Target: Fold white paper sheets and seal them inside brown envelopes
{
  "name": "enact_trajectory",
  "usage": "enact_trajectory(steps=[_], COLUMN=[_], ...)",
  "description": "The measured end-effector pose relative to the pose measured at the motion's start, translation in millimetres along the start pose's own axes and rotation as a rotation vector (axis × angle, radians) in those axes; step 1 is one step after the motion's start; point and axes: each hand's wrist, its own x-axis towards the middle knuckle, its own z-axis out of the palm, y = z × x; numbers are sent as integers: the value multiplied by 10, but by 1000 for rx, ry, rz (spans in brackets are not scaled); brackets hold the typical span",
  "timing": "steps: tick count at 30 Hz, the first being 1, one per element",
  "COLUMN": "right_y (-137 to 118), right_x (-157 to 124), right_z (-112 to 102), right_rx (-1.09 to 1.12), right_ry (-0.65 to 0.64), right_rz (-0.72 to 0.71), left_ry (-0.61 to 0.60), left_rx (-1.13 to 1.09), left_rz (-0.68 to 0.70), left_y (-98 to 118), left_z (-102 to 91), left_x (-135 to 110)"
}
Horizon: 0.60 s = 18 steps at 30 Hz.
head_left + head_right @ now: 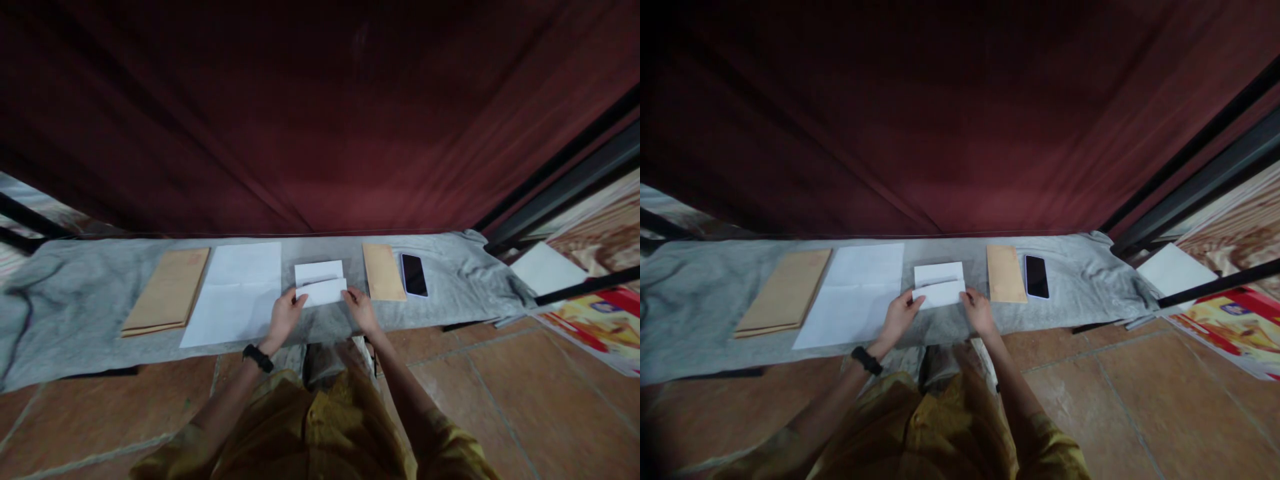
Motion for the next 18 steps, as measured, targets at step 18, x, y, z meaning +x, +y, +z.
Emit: enact_trajectory(steps=[18], right_y=[-296], right_x=[195], right_z=[106], right_rx=[-474], right_ry=[-57], right_rz=[252], left_ry=[-84], left_rx=[312], left_rz=[-188], left_y=[153], left_z=[17], left_x=[250])
